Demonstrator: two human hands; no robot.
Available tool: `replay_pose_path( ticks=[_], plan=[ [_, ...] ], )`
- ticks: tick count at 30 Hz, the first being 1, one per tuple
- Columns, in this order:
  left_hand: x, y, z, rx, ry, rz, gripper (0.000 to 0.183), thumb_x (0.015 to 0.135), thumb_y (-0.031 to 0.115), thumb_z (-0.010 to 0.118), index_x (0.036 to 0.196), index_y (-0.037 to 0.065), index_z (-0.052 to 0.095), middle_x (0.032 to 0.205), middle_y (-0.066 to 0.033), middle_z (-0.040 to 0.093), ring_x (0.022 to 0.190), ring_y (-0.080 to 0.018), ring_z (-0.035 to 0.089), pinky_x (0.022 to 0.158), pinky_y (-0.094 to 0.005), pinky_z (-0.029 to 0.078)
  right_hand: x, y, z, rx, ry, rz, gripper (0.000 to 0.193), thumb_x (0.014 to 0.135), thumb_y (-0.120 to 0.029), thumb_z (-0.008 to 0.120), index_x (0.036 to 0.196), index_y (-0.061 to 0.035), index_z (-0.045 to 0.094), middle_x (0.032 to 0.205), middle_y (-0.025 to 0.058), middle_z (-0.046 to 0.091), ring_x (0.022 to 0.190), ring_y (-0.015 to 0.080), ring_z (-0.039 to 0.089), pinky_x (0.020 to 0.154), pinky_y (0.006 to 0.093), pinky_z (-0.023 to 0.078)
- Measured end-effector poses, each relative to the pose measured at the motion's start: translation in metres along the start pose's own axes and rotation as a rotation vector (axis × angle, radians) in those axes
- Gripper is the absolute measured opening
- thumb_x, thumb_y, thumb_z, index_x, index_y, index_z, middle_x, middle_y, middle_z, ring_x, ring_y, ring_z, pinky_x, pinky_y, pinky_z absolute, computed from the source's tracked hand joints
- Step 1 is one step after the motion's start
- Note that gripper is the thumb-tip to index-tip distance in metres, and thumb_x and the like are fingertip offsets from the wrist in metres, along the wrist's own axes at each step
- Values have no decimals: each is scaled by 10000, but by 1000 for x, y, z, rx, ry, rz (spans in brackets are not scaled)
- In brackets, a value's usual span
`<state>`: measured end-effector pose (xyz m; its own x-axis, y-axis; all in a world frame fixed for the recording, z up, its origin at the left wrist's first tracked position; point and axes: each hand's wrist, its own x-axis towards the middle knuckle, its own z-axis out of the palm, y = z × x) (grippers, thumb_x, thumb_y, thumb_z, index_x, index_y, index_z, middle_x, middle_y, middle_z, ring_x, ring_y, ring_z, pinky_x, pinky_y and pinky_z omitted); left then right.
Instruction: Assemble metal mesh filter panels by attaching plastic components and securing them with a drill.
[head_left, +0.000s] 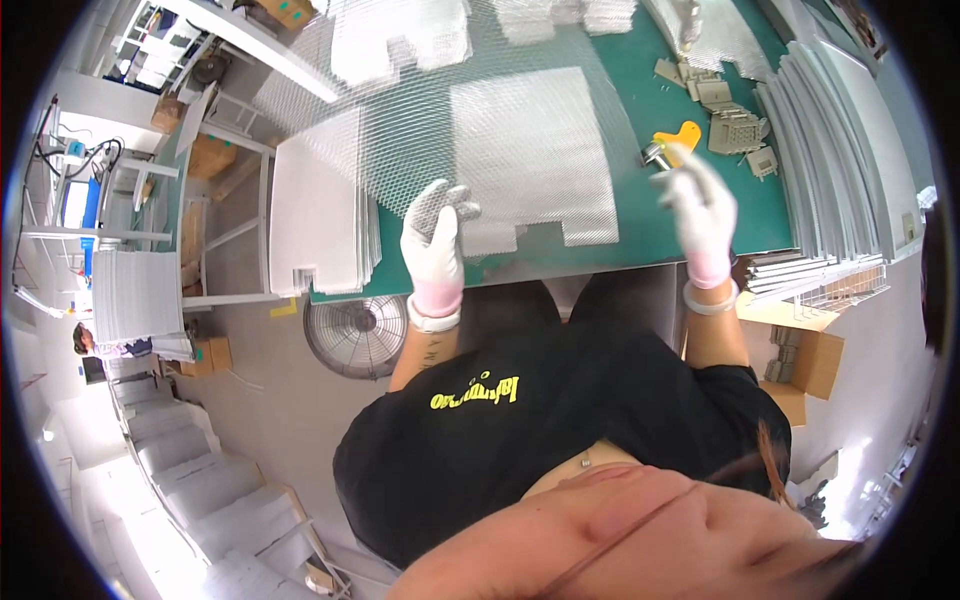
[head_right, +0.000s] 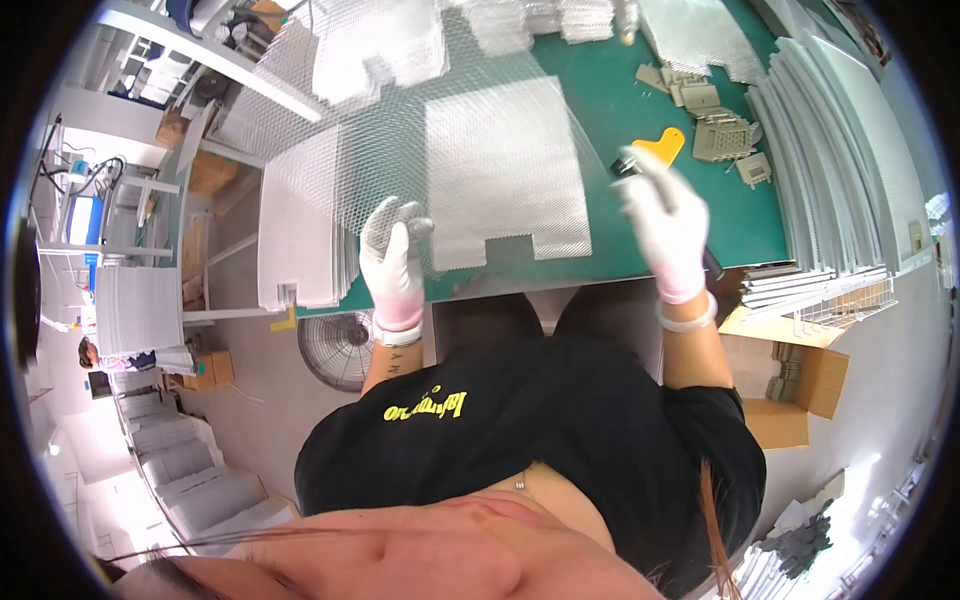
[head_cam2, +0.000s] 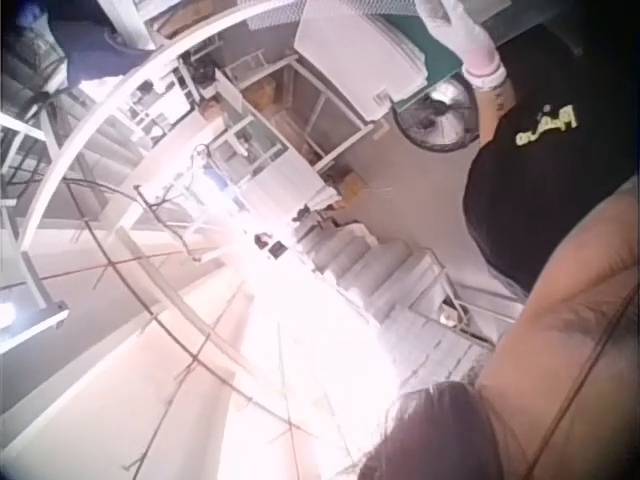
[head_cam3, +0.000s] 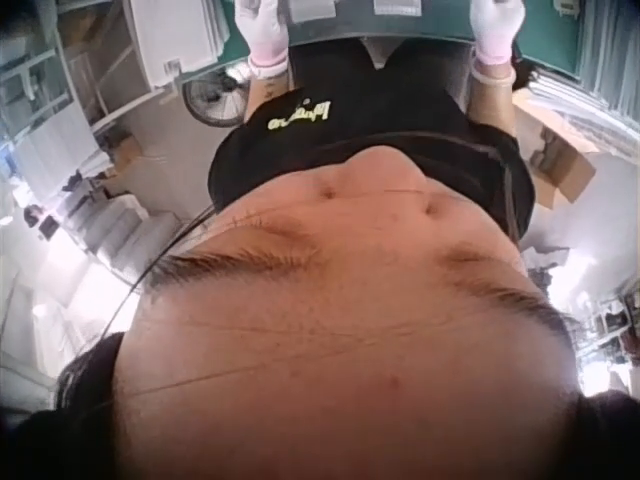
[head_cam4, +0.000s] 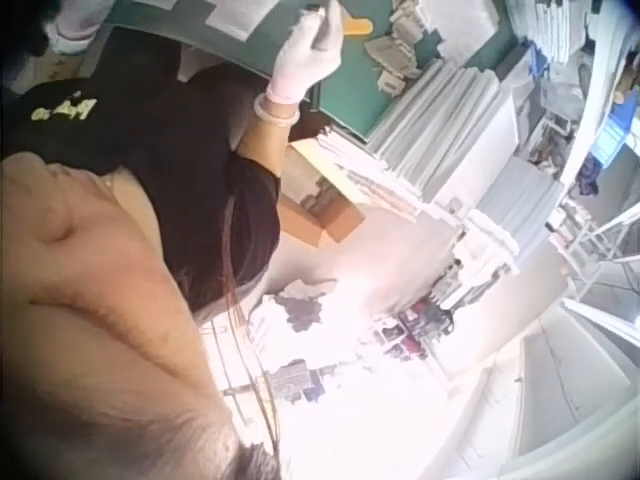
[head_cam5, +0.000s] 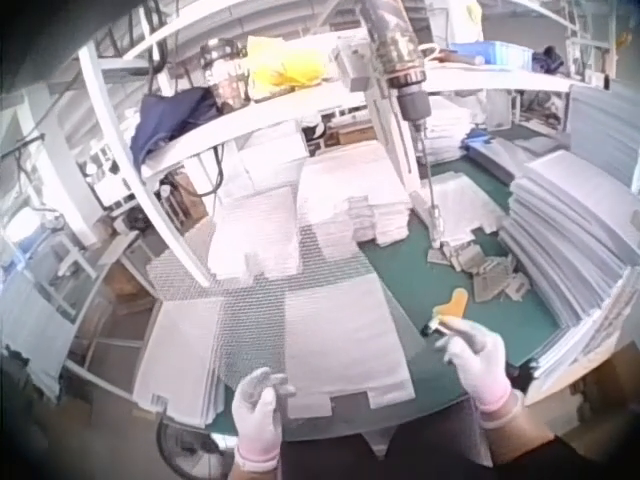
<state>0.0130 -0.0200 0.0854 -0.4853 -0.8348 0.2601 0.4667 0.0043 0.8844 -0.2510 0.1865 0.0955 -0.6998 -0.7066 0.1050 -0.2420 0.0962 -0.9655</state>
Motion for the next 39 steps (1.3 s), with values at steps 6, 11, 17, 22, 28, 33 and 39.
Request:
replay_pose_path(
  ticks=[6, 11, 17, 22, 28, 33, 39],
  plan=[
    [-4, 3, -19, 167, -67, -394, 538, 946, 27, 604, 1438, -50, 401, 1149, -160, 660, 893, -178, 668, 800, -305, 555, -12, -29, 44, -327, -51, -53, 888, 807, -121, 741, 1560, -86, 273, 1027, 128, 652, 718, 147, 607, 692, 274, 526],
    [19, -22, -18, 804, -59, -138, 839, 845, 71, 718, 1522, -56, 239, 1137, -154, 647, 781, -133, 635, 718, -265, 538, -8, -6, 64, -418, -40, -74, 845, 784, -140, 762, 1528, -99, 363, 898, 78, 579, 640, 146, 519, 631, 284, 487],
    [36, -55, -27, 1288, -235, 156, 662, 841, 254, 720, 1388, -32, 481, 1017, -179, 605, 947, -330, 614, 809, -382, 525, 5, 17, 74, -538, 75, -60, 702, 773, -201, 772, 1419, -104, 514, 898, 96, 575, 713, 209, 549, 701, 321, 501],
    [38, -67, -31, 1359, -271, -39, 659, 862, 279, 694, 1406, -14, 465, 1053, -180, 603, 969, -337, 622, 819, -401, 532, 15, 44, 82, -587, 38, -101, 636, 798, -228, 749, 1383, -100, 535, 953, 133, 610, 865, 286, 615, 792, 366, 512],
    [37, -74, -34, 1398, -273, -113, 655, 882, 312, 668, 1429, 22, 452, 1157, -192, 590, 1032, -347, 619, 846, -411, 539, 14, 54, 85, -681, -23, -67, 555, 832, -274, 723, 1334, -100, 562, 1036, 152, 619, 950, 336, 624, 824, 390, 517],
    [38, -77, -36, 1412, -279, -126, 661, 884, 326, 665, 1434, 25, 454, 1210, -204, 584, 1087, -353, 606, 890, -418, 527, 16, 63, 84, -704, -28, -113, 535, 853, -287, 704, 1332, -97, 557, 1069, 153, 611, 968, 346, 618, 835, 392, 518],
    [45, -81, -38, 1406, -280, -208, 676, 854, 357, 699, 1435, 88, 482, 1289, -225, 550, 1154, -400, 569, 954, -452, 496, 21, 56, 81, -809, -106, -35, 541, 870, -335, 679, 1347, -118, 545, 1105, 183, 599, 1023, 356, 610, 883, 421, 512]
  ],
)
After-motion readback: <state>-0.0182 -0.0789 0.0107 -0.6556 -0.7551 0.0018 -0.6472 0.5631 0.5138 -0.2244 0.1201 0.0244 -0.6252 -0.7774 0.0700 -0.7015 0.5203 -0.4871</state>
